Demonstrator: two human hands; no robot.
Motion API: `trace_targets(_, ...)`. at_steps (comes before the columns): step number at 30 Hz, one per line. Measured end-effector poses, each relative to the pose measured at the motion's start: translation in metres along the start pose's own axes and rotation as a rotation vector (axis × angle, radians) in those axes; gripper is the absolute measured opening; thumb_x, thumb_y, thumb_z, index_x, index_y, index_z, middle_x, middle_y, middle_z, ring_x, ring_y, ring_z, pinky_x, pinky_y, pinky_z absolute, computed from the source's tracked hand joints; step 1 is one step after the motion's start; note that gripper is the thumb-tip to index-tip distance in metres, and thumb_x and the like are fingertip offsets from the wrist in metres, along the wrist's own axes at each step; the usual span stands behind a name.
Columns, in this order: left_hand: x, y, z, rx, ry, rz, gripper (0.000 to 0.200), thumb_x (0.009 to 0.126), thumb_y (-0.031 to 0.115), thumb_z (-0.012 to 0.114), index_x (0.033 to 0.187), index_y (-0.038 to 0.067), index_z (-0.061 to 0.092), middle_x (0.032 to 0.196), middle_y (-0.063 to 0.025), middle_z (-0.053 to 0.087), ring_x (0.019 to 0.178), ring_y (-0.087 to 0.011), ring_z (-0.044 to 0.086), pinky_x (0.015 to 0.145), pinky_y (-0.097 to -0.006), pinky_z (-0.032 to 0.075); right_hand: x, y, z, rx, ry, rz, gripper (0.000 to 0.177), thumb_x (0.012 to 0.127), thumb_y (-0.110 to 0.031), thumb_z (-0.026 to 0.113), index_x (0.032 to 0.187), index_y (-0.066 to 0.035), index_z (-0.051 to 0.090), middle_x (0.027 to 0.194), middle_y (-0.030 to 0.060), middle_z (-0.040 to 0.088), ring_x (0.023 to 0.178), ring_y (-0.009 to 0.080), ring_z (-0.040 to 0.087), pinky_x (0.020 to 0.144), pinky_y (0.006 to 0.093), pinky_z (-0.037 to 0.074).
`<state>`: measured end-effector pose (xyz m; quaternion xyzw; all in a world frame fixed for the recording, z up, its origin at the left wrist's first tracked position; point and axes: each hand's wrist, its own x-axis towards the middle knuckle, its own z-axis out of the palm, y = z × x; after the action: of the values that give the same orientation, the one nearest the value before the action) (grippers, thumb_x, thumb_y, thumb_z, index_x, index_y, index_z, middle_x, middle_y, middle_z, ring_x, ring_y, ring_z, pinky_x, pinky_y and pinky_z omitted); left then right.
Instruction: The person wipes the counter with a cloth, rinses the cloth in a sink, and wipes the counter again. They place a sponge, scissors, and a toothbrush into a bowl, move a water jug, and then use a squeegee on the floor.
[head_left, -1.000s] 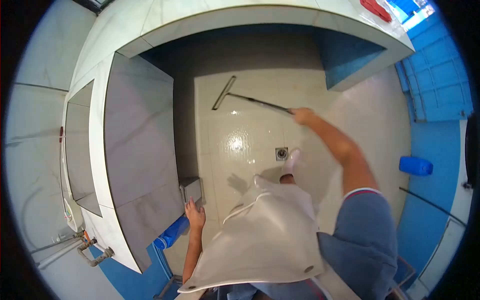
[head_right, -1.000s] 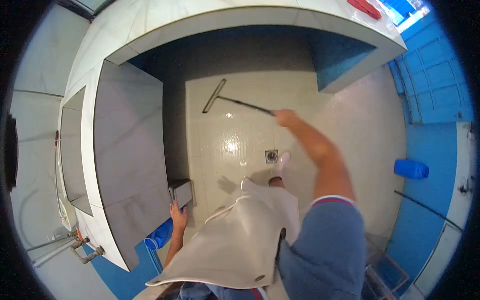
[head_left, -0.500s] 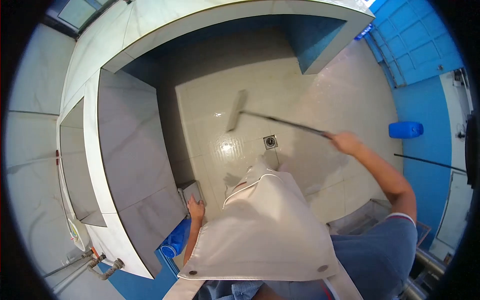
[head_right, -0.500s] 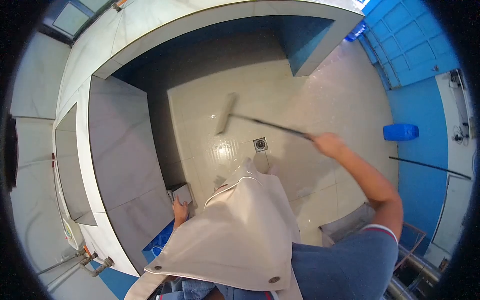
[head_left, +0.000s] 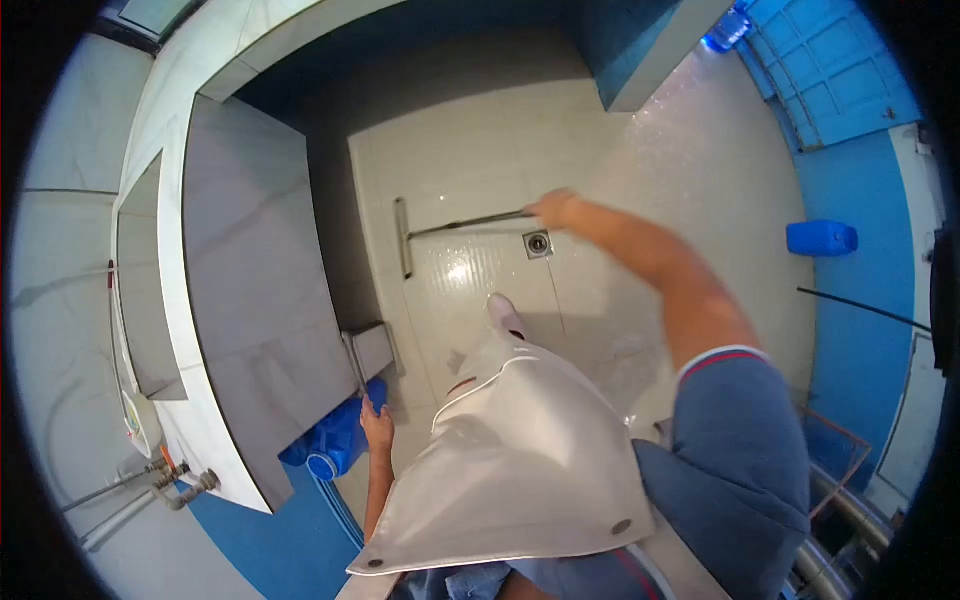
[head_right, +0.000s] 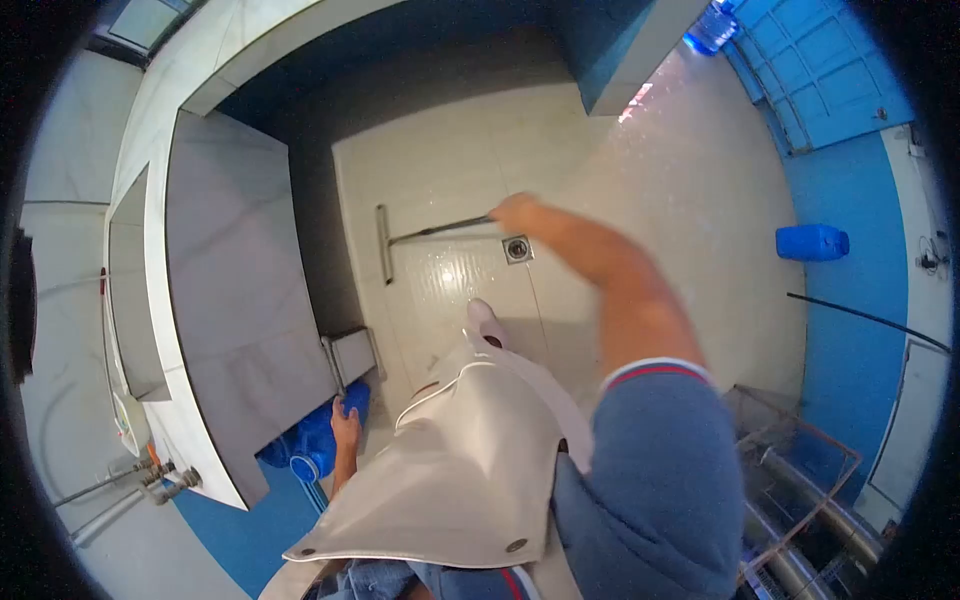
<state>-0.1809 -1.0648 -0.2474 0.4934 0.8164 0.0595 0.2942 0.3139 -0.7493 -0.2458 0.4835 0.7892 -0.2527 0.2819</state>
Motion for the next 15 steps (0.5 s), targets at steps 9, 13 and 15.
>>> trace_targets(9, -0.123, -0.073, 0.041, -0.023, -0.116, -0.220, 0.062, 0.075, 0.008, 0.053, 0.129, -0.008, 0.029, 0.120, -0.0287, 0.047, 0.106, -0.0395, 0.050, 0.093, -0.0415, 0.037, -0.241, 0.104, -0.002, -0.298, 0.034, 0.378, 0.035, 0.075, -0.011, 0.052, 0.108, -0.018, 0.058, 0.094, 0.0142, 0.063, 0.090, 0.0306, 0.061, 0.075, 0.0423, 0.049)
trace_targets(13, -0.154, -0.095, 0.033, -0.092, -0.002, -0.113, 0.060, 0.076, 0.009, 0.053, 0.130, -0.007, 0.030, 0.119, -0.0296, 0.047, 0.108, -0.0386, 0.048, 0.095, -0.0405, 0.036, -0.274, 0.063, 0.020, -0.466, 0.141, 0.219, 0.037, 0.079, -0.013, 0.050, 0.115, -0.022, 0.055, 0.078, 0.0132, 0.062, 0.074, 0.0304, 0.062, 0.061, 0.0421, 0.050)
trace_targets(15, -0.168, -0.101, 0.023, -0.104, 0.010, -0.106, 0.060, 0.076, 0.010, 0.053, 0.129, -0.006, 0.031, 0.119, -0.0294, 0.047, 0.110, -0.0380, 0.048, 0.096, -0.0401, 0.035, -0.302, -0.009, 0.008, -0.382, 0.148, 0.158, 0.040, 0.080, -0.012, 0.048, 0.118, -0.025, 0.054, 0.074, 0.0131, 0.061, 0.069, 0.0306, 0.062, 0.058, 0.0429, 0.049)
